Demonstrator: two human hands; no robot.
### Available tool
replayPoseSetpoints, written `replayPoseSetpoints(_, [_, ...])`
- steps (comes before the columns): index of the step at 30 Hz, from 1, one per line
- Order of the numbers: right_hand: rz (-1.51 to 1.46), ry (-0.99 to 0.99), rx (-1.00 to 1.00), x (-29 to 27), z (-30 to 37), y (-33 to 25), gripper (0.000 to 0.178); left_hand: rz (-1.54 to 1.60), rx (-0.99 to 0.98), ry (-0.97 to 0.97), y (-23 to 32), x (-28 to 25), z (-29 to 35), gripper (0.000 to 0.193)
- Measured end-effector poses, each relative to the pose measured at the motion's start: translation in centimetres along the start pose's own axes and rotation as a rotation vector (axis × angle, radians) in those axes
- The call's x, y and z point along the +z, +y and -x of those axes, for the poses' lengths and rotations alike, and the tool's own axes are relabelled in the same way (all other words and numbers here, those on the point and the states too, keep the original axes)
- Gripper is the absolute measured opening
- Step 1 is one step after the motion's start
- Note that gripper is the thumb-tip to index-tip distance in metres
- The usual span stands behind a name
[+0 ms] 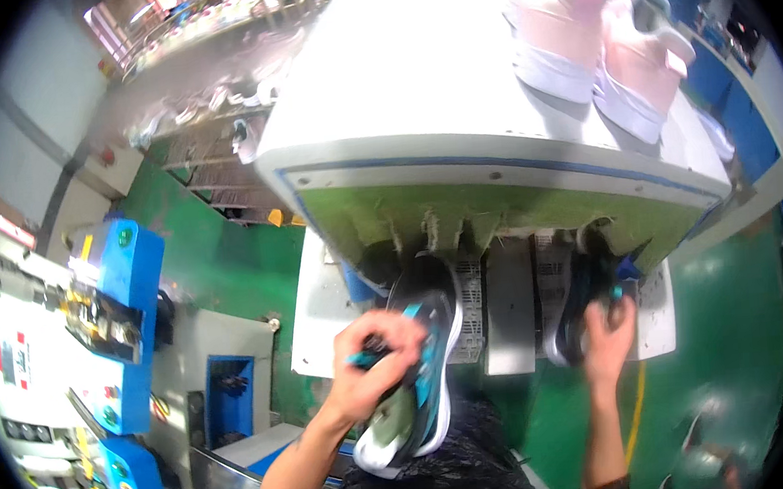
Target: The person assembles shoes by placing them into a heating or pressing machine and then placing them under a cleaning brush before setting them on a table.
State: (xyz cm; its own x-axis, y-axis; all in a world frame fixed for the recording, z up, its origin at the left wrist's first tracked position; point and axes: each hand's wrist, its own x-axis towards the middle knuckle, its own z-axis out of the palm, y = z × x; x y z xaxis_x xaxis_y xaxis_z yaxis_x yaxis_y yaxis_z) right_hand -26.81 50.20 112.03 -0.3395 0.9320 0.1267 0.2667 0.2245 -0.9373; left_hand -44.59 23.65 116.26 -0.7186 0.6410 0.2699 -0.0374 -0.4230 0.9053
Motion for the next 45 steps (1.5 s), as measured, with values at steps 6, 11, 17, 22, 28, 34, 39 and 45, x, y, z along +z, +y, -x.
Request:
replayPoseSetpoints(6, [0.105,-0.078,-0.124,4.3,-1.9,-0.9,0.043,-0.657,-0.112,0.047,-3.6,-0.4,-7.4,0.034])
replayPoseSetpoints(11, [-0.557,-0.099,-0.673,9.9,5.6,-9.8,0.042,-0.300,0.366,0.078,9.5,2.4,2.8,0.024])
replayPoseSetpoints(17, [-0.834,-1.476,-0.867,17.9,24.7,-18.0,0.012,-0.282,1.092,0.320,22.7,3.5,18.1,0.030])
replayPoseSetpoints(22, [-0.641,-2.211,-0.860,15.1,43.9,-16.6,0.009,-0.745,1.190,0.707,24.1,6.9,39.3,0.030])
replayPoseSetpoints(28, [-0.164,-2.870,-1.450,10.2,58.4,-14.2,0.010,-0.788,0.333,2.268,13.6,10.3,58.0,0.014])
replayPoseSetpoints(34, [0.002,-3.142,-2.060,1.4,76.5,-9.9,0.033,-1.052,-0.914,2.400,-9.7,17.4,73.5,0.027])
replayPoseSetpoints(39, [-1.359,-2.960,-2.859,-17.5,91.7,-1.4,0.074,-1.056,-0.960,2.300,-16.4,22.2,77.5,0.053])
replayPoseSetpoints(45, [-1.140,-2.589,-3.310,-24.1,96.6,13.6,0.063,-1.153,-0.577,2.317,-19.3,22.2,82.9,0.049])
